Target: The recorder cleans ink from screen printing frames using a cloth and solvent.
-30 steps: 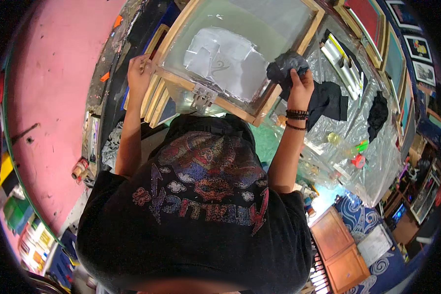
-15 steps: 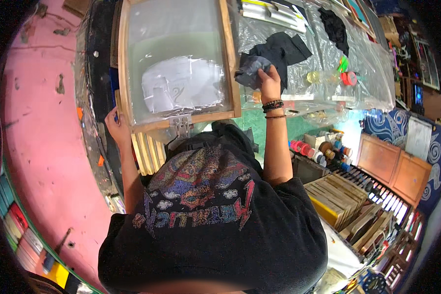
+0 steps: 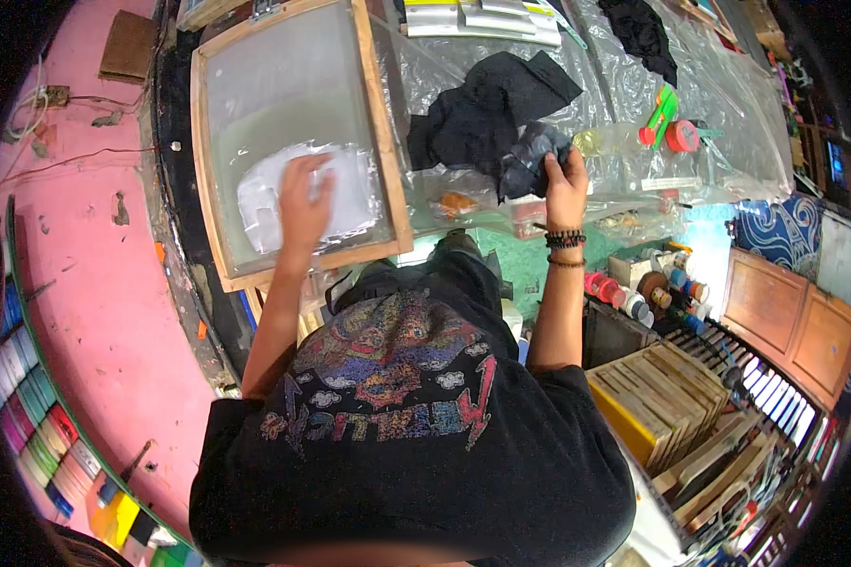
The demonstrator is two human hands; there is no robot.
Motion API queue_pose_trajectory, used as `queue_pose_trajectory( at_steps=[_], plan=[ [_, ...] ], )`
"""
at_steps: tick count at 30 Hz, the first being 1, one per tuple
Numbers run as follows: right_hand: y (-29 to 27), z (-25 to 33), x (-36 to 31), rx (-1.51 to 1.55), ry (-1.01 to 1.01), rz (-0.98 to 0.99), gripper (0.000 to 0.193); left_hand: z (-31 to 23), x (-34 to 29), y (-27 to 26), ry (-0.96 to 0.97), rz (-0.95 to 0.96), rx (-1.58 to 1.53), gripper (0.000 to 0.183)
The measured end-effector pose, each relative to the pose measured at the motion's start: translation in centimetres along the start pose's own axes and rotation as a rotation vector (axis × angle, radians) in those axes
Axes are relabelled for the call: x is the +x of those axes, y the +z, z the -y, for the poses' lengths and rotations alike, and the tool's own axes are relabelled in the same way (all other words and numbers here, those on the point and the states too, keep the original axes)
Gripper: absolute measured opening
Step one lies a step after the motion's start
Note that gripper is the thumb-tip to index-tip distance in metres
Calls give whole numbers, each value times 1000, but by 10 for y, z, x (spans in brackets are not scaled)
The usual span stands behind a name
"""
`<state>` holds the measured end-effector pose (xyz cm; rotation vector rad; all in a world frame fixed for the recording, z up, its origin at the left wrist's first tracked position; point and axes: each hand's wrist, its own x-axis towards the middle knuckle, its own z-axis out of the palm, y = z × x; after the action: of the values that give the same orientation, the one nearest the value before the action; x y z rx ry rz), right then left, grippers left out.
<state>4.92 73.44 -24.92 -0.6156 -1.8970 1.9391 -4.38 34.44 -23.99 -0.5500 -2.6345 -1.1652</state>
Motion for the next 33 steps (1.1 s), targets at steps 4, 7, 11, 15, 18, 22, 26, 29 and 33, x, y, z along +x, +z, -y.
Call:
queue_pose_trajectory(
  at_steps=[4, 7, 11, 15, 18, 22, 26, 29, 33],
  plan=[
    [-49, -16, 9, 29, 136, 49, 21, -70, 38, 118, 92, 327, -116, 26],
    [-76, -42, 14, 27, 228, 41, 22, -100, 52, 192, 83, 395, 12, 32],
    [-72, -57, 35, -33, 137, 33, 34, -116, 55, 252, -30, 304, 405, 34],
    [-45, -32, 77, -163, 27, 57, 35, -90, 56, 263, -71, 373, 311, 31],
    [-36, -42, 121, 133, -95, -2, 30, -100, 57, 245, -101, 144, 159, 30],
    [-22, -51, 146, 128, 45, -91, 37, -96, 47, 215, -332, -42, -87, 30],
    [-27, -77, 119, -55, 76, -56, 51, -137, 61, 164, -515, -168, -342, 30],
    [-50, -87, 74, 51, 154, 179, 35, -131, 85, 167, -340, -291, -489, 31],
    [-84, -95, 23, -288, -66, -117, 45, -112, 122, 172, -255, -277, -385, 40]
  ],
)
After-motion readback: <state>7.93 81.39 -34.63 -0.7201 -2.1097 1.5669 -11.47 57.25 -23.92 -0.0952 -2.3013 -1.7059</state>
